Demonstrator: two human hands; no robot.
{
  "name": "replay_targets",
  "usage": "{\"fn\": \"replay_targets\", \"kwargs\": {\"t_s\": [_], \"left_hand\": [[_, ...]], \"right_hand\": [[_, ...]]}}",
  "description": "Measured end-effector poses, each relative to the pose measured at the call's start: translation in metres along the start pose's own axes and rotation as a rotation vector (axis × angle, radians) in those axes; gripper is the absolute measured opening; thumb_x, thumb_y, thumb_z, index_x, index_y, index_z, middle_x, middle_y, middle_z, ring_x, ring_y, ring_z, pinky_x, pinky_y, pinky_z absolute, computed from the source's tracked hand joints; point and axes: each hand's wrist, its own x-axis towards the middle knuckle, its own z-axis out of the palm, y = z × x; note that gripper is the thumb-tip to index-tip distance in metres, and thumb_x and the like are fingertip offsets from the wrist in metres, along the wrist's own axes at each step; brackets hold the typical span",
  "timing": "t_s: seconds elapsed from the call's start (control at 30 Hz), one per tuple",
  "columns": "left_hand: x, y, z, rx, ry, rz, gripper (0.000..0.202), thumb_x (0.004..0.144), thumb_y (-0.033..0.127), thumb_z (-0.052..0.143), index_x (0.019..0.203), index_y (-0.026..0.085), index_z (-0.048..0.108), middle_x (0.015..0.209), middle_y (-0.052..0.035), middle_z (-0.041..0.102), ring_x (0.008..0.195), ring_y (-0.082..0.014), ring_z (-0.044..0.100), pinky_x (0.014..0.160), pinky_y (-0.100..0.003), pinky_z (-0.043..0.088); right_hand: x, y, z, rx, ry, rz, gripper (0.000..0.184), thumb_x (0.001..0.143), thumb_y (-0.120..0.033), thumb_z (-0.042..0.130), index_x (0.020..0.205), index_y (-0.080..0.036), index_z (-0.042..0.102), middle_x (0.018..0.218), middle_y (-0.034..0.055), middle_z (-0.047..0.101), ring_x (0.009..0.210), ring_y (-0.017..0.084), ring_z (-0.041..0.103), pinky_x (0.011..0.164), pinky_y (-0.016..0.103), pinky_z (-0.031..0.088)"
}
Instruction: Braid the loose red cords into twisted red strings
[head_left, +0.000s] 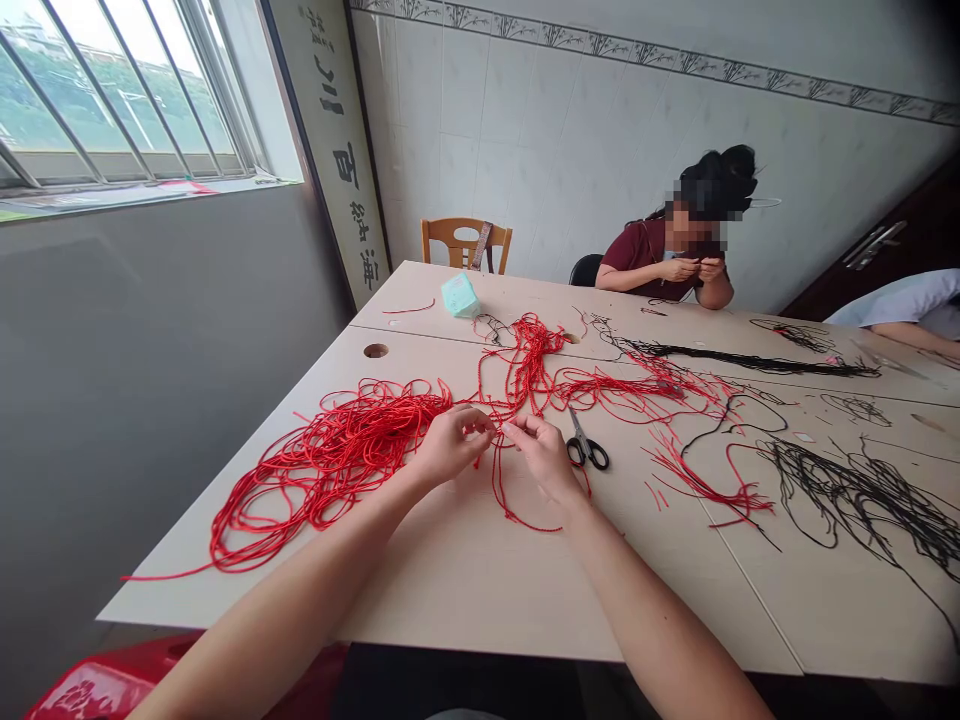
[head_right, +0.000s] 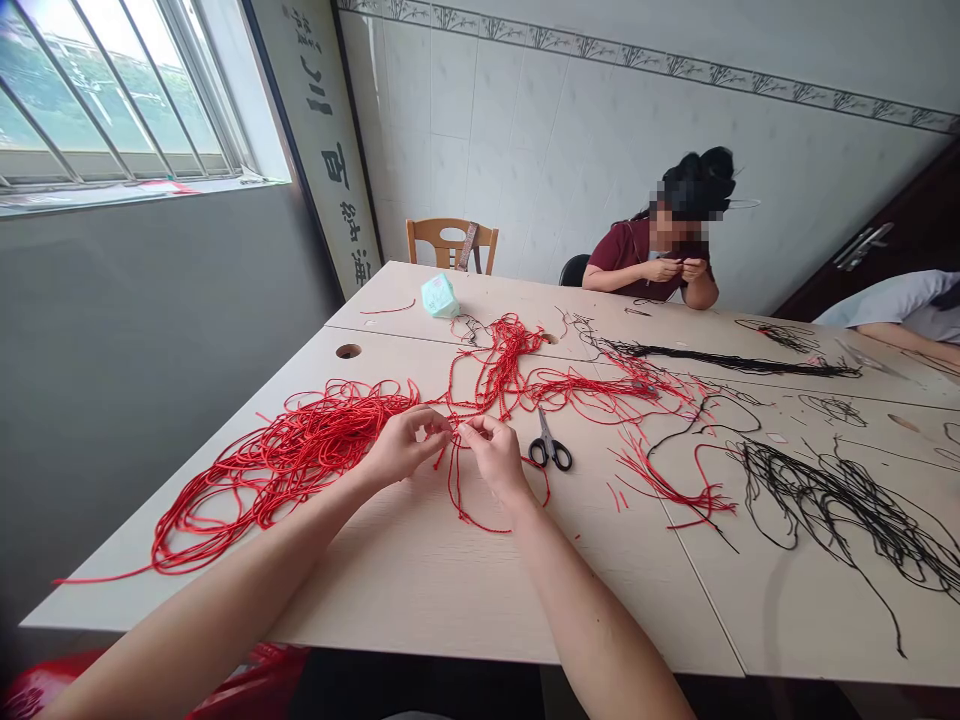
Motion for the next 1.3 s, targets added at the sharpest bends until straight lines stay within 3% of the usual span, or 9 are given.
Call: {"fn": "replay_targets", "kwargs": {"t_s": [0.1, 0.2, 0.33, 0.57, 0.73, 0.9, 1.07, 1.17, 1.3], "left_hand": [[0.001, 0.0, 0.001, -0.253, -0.03, -0.1, 0.022, 0.076, 0.038, 0.058, 0.075, 0.016, 0.062, 0.074, -0.0022, 0.061, 0.069, -0.0135, 0.055, 0.067, -0.026, 0.044], [0.001, -0.003, 0.004, -0.566, -0.069, -0.211, 0.024, 0.074, 0.037, 0.061, 0.076, 0.014, 0.058, 0.073, -0.0029, 0.062, 0.07, -0.0133, 0.058, 0.071, -0.027, 0.046], [0.002, -0.008, 0.009, -0.792, -0.034, -0.348, 0.023, 0.07, 0.033, 0.067, 0.074, 0.014, 0.056, 0.074, -0.0021, 0.063, 0.069, -0.0118, 0.06, 0.076, -0.029, 0.047], [0.004, -0.012, 0.01, -0.879, 0.04, -0.437, 0.028, 0.069, 0.033, 0.07, 0.075, 0.014, 0.05, 0.076, -0.0028, 0.063, 0.068, -0.0112, 0.061, 0.072, -0.029, 0.049], [0.003, -0.014, 0.008, -0.853, 0.051, -0.43, 0.03, 0.07, 0.037, 0.068, 0.077, 0.015, 0.049, 0.078, -0.0045, 0.064, 0.071, -0.0123, 0.061, 0.074, -0.031, 0.048], [0.004, -0.014, 0.01, -0.82, 0.111, -0.39, 0.028, 0.07, 0.036, 0.067, 0.075, 0.015, 0.049, 0.071, -0.0015, 0.062, 0.067, -0.0107, 0.059, 0.07, -0.028, 0.048], [0.005, -0.011, 0.01, -0.972, 0.151, -0.409, 0.026, 0.068, 0.032, 0.07, 0.075, 0.015, 0.052, 0.072, 0.0002, 0.059, 0.064, -0.008, 0.057, 0.069, -0.024, 0.049], [0.004, -0.007, 0.008, -1.067, 0.087, -0.496, 0.023, 0.071, 0.032, 0.069, 0.08, 0.015, 0.055, 0.074, -0.0019, 0.062, 0.063, -0.0083, 0.058, 0.068, -0.024, 0.049], [-0.001, 0.0, 0.009, -1.103, -0.136, -0.585, 0.029, 0.076, 0.04, 0.064, 0.084, 0.013, 0.061, 0.082, -0.0103, 0.068, 0.07, -0.0123, 0.062, 0.067, -0.024, 0.049]], "right_hand": [[0.0, 0.0, -0.001, -0.013, -0.014, 0.002, 0.018, 0.073, -0.033, 0.06, 0.07, -0.015, 0.061, 0.064, -0.0007, 0.054, 0.06, 0.011, 0.044, 0.057, 0.024, 0.035], [-0.001, -0.001, -0.001, -0.019, -0.127, 0.028, 0.018, 0.073, -0.033, 0.058, 0.07, -0.016, 0.06, 0.064, -0.0013, 0.054, 0.06, 0.011, 0.044, 0.058, 0.024, 0.034], [-0.001, -0.002, -0.002, -0.035, -0.215, 0.06, 0.015, 0.071, -0.033, 0.057, 0.067, -0.018, 0.057, 0.061, -0.0032, 0.05, 0.057, 0.011, 0.04, 0.055, 0.023, 0.032], [-0.001, 0.002, -0.001, -0.134, -0.228, 0.039, 0.013, 0.07, -0.027, 0.054, 0.061, -0.019, 0.05, 0.057, -0.0044, 0.043, 0.055, 0.011, 0.037, 0.054, 0.023, 0.03], [-0.009, -0.002, 0.004, -0.291, -0.255, -0.124, 0.012, 0.073, -0.02, 0.048, 0.061, -0.019, 0.047, 0.058, -0.004, 0.041, 0.055, 0.011, 0.036, 0.053, 0.023, 0.03], [-0.013, -0.017, 0.004, -0.41, -0.326, -0.366, 0.012, 0.075, -0.016, 0.046, 0.065, -0.02, 0.048, 0.067, -0.0009, 0.048, 0.063, 0.013, 0.043, 0.06, 0.025, 0.036], [-0.009, -0.026, -0.009, -0.393, -0.257, -0.428, 0.011, 0.079, -0.02, 0.047, 0.069, -0.02, 0.052, 0.07, 0.0004, 0.049, 0.065, 0.014, 0.045, 0.063, 0.026, 0.039], [-0.004, -0.026, -0.017, -0.365, -0.133, -0.402, 0.011, 0.081, -0.025, 0.048, 0.074, -0.02, 0.055, 0.071, 0.001, 0.051, 0.066, 0.014, 0.047, 0.064, 0.027, 0.039], [-0.001, -0.022, -0.021, -0.37, -0.083, -0.38, 0.012, 0.081, -0.028, 0.049, 0.075, -0.02, 0.056, 0.071, 0.0013, 0.053, 0.066, 0.015, 0.048, 0.065, 0.027, 0.04]]}}
